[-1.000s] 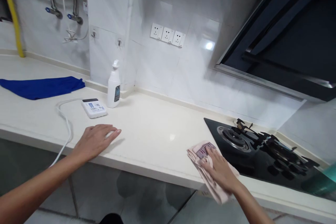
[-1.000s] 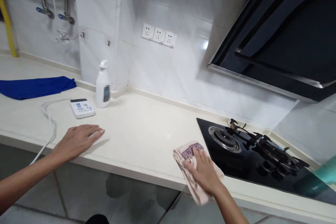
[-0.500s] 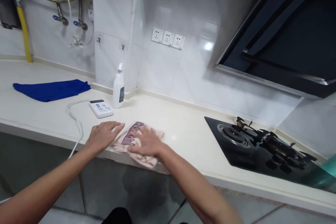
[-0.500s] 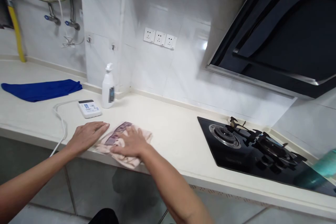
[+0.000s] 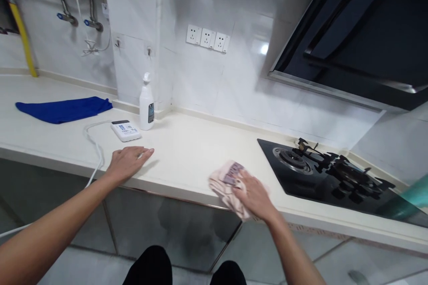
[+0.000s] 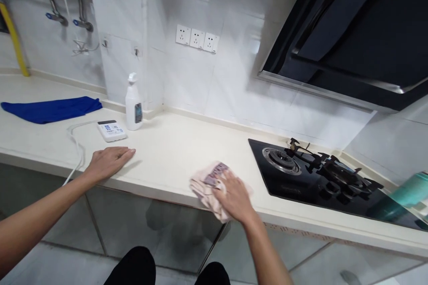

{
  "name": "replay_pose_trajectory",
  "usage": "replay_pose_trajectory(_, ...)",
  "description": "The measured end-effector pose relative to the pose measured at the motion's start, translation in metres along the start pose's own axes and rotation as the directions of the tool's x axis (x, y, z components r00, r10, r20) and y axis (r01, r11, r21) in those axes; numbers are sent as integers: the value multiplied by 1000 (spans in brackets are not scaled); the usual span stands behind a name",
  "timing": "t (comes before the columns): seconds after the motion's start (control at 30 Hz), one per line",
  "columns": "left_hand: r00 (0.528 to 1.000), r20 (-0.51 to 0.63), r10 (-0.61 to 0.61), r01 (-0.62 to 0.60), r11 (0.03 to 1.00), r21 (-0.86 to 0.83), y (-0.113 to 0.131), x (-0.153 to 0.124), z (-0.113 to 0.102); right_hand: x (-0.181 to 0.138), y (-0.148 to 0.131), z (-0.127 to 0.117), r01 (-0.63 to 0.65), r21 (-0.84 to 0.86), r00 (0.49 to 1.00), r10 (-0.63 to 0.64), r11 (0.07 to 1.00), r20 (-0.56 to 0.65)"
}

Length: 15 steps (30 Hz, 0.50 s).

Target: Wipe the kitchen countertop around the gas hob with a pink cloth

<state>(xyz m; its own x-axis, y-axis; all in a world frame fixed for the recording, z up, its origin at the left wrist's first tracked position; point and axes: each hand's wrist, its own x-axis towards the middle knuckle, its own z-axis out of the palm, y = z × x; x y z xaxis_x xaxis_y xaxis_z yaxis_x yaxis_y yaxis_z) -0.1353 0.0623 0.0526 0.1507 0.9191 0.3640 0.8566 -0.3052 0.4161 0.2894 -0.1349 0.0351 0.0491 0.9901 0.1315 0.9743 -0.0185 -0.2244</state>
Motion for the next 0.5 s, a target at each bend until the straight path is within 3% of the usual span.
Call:
replay_pose_trajectory(0.07,1000,12,11,-11,1000,-6,0,-1,1,-38,58,4,-51,-94,991,39,994,-124)
replay_pose_trajectory(0.13,1000,18,22,-21,1000,-21,-1,-2,3,-77,108,13,-2,-171,974,-37,985,-223)
replay_pose_trajectory(0.23,1000,-5,20,-21,997,-70,-3,-3,5,-116,154,29,1,-270,907,-115,963,-404)
replay_pose_trajectory(0.33,998,-68,18,-28,987,-155,-2,-3,3,-121,165,35,4,-377,877,-185,926,-444)
replay_pose_trajectory(0.5,973,-221,66,-119,965,-234,8,-25,6,-82,145,34,140,-429,905,-291,893,-310)
